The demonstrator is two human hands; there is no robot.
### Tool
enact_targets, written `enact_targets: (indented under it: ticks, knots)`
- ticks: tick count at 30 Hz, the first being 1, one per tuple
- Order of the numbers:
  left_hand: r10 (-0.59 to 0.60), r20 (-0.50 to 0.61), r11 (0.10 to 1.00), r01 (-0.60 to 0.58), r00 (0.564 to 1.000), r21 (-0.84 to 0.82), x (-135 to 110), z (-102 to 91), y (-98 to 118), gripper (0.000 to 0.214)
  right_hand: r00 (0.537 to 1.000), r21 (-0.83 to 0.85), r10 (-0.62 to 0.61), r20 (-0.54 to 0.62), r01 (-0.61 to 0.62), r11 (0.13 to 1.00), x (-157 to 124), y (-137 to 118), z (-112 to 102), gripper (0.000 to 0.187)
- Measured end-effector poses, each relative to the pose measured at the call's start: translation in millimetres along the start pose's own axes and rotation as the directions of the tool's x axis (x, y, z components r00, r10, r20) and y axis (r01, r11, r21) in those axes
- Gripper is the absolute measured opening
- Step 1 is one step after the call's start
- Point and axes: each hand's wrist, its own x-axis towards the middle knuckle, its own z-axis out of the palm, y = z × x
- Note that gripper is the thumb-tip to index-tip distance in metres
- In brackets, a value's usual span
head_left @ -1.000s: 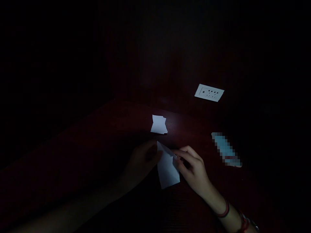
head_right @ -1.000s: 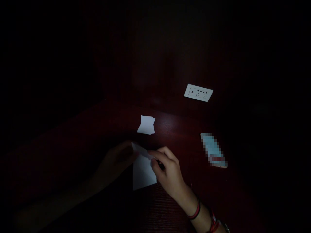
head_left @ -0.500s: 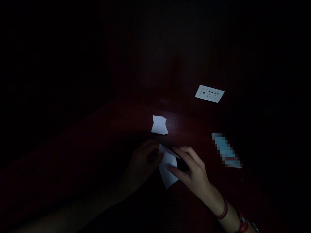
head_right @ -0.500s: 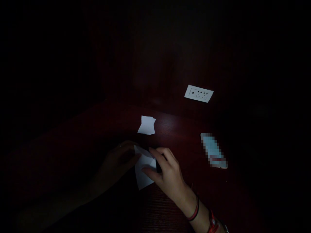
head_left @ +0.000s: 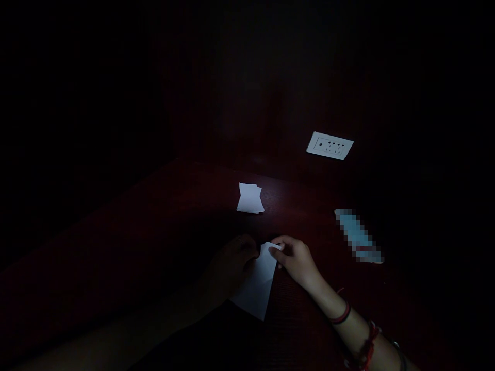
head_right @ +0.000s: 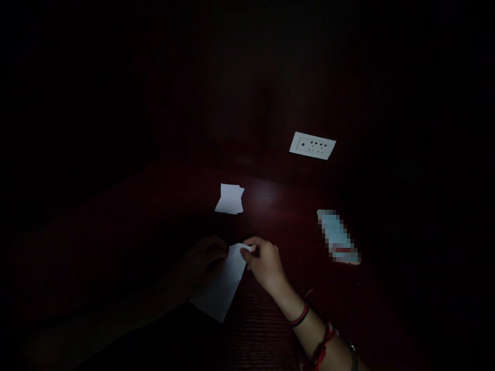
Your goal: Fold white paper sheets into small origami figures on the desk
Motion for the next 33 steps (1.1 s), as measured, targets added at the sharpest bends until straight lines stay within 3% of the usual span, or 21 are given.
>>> enact_targets:
  ticks: [3, 7, 14, 20, 24, 27, 33]
  knots:
    - [-0.006, 0.006, 1.000, 0.006, 1.000, 0.020, -1, -0.6, 1, 0.015, 0.999, 0.058, 0.025, -0.037, -0.022, 0.998, -8, -3, 0, 0.030]
    - [-0.029, 0.005, 0.999, 0.029, 1.000, 0.037, -2, -0.7, 3, 0.017, 0.997, 0.049, -0.063, -0.047, 0.065, 0.997, -26, -14, 0, 0.048]
    - [0.072, 0.074, 0.996, -0.076, 0.995, 0.039, -6, -9.3, 5, 0.024, 0.975, -0.141, -0.189, 0.120, 0.205, 0.969, -42, -22, 1, 0.064]
    - [0.179, 0.219, 0.971, -0.209, 0.959, 0.118, -7, -30.2, 7, 0.030, 0.959, -0.269, -0.226, 0.169, 0.266, 0.926, -42, -19, -3, 0.066]
    - [0.239, 0.237, 0.961, -0.265, 0.942, 0.083, -6, -35.6, 6, 0.022, 0.950, -0.326, -0.246, 0.191, 0.298, 0.897, -38, -18, -6, 0.065]
    - [0.232, 0.260, 0.964, -0.257, 0.937, 0.067, -4, -38.4, 5, 0.019, 0.941, -0.341, -0.269, 0.205, 0.326, 0.882, -36, -18, -8, 0.065]
    - [0.143, 0.290, 0.990, -0.136, 0.946, -0.044, 2, -45.7, 2, 0.016, 0.913, -0.382, -0.346, 0.218, 0.406, 0.831, -42, -20, -4, 0.063]
